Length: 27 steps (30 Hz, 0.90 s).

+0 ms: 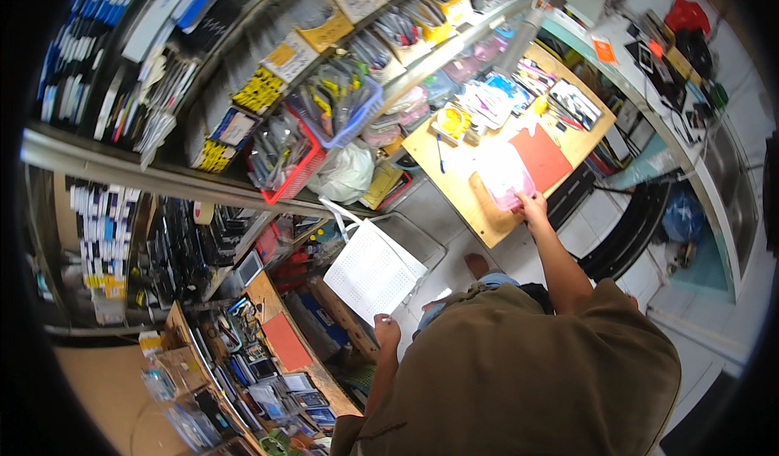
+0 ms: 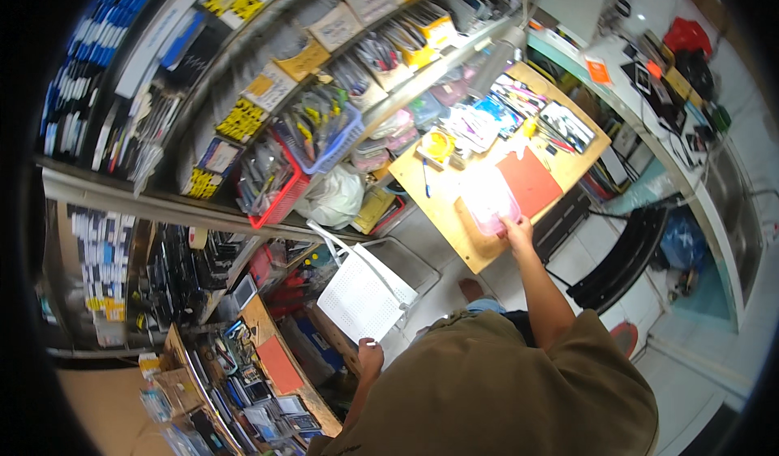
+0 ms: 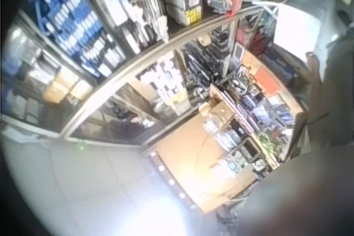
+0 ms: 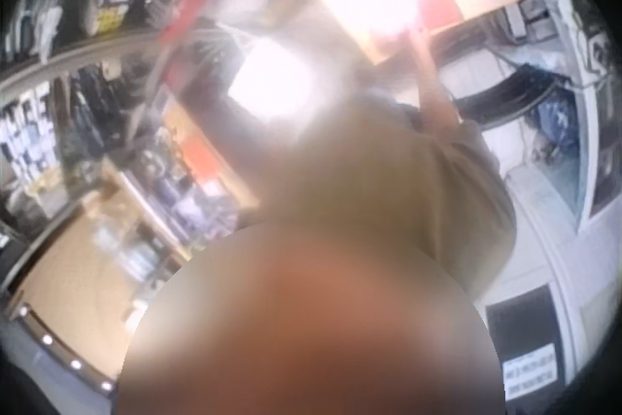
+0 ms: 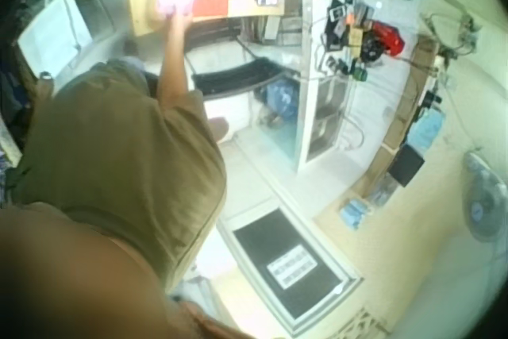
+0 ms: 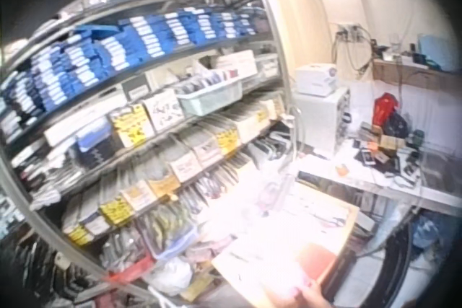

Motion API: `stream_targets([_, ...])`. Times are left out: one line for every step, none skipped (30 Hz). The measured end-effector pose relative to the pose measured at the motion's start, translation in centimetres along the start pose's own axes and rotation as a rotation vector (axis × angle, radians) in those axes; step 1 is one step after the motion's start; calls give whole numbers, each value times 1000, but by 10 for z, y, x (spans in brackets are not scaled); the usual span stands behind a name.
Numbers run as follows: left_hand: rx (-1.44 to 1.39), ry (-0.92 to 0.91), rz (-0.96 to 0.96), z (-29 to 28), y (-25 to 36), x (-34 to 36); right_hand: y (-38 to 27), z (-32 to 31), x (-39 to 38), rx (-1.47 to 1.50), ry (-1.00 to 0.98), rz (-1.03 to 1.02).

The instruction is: The person disassembles a smartphone, removes the back cover, and handles the internal components. They then place a new back cover onto the phone chassis and use tape to secure parts. The person also handles a SIM card and a phone box during the process.

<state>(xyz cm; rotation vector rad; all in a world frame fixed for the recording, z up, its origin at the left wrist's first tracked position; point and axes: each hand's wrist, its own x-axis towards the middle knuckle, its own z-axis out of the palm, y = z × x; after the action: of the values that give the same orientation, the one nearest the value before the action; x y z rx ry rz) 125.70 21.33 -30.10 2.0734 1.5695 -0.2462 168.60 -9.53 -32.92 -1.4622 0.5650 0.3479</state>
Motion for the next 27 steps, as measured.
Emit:
stream_targets([-12, 46, -45, 4, -9, -4, 0, -2, 0, 20, -45, 5])
stream_targets([-24, 74, -118, 9, -17, -5, 2, -4, 2, 18, -88, 14])
stream_targets([-3, 68, -112, 11, -29, -9, 4, -5, 5, 30, -106, 32])
stream_targets([27, 23, -125, 14, -38, -10, 8, -8, 8, 13, -119, 43])
stream_targets([39, -21, -151, 16, -48, -14, 11, -10, 13, 39, -133, 40])
stream_targets([55, -84, -211, 17, -58, -18, 16, -11, 18, 18, -111, 73])
stream_targets([-1, -144, -272, 19, -66, -23, 20, -13, 24, 76, -129, 50])
stream_targets([-9, -131, -217, 23, -71, -29, 22, -18, 28, 100, -148, 79])
stream_targets([-3, -118, -211, 25, -75, -33, 25, -18, 32, 159, -188, 81])
stream_targets([3, -102, -213, 27, -78, -39, 25, -21, 36, 101, -186, 84])
stream_targets([-13, -81, -240, 29, -78, -42, 24, -24, 38, 29, -211, 63])
stream_targets([-27, -76, -244, 32, -75, -44, 23, -25, 39, -15, -187, 81])
stream_targets([-58, -63, -257, 34, -72, -45, 20, -26, 39, -27, -195, 96])
stream_targets([-85, -64, -246, 35, -68, -44, 16, -25, 40, -94, -171, 122])
stream_targets([-107, -69, -226, 36, -63, -42, 12, -23, 39, -74, -186, 128])
stream_targets([-111, -75, -237, 36, -57, -41, 9, -20, 38, -72, -169, 145])
stream_targets([-114, -81, -245, 36, -50, -42, 5, -16, 39, -84, -217, 135])
stream_targets([-121, -90, -256, 36, -45, -42, 1, -13, 38, -96, -276, 133])
stream_targets([-110, -87, -236, 36, -40, -43, 0, -8, 37, -121, -279, 127])
stream_targets([-116, -74, -241, 35, -36, -43, -1, -4, 37, -134, -336, 106])
stream_targets([-121, -72, -261, 35, -32, -45, 0, -1, 36, -160, -332, 77])
stream_targets([-133, -79, -278, 35, -31, -45, 0, 1, 35, -193, -306, 44])
stream_targets([-132, -80, -283, 35, -31, -46, 2, 2, 35, -189, -268, 37])
stream_targets([-129, -85, -280, 35, -32, -47, 4, 2, 34, -147, -261, 50])
stream_targets([-135, -94, -273, 36, -36, -48, 4, -1, 34, -107, -269, 62])
stream_targets([-137, -102, -277, 37, -39, -48, 6, -2, 35, -76, -228, 83])
stream_targets([-139, -103, -276, 39, -44, -49, 6, -7, 35, -125, -252, 68])
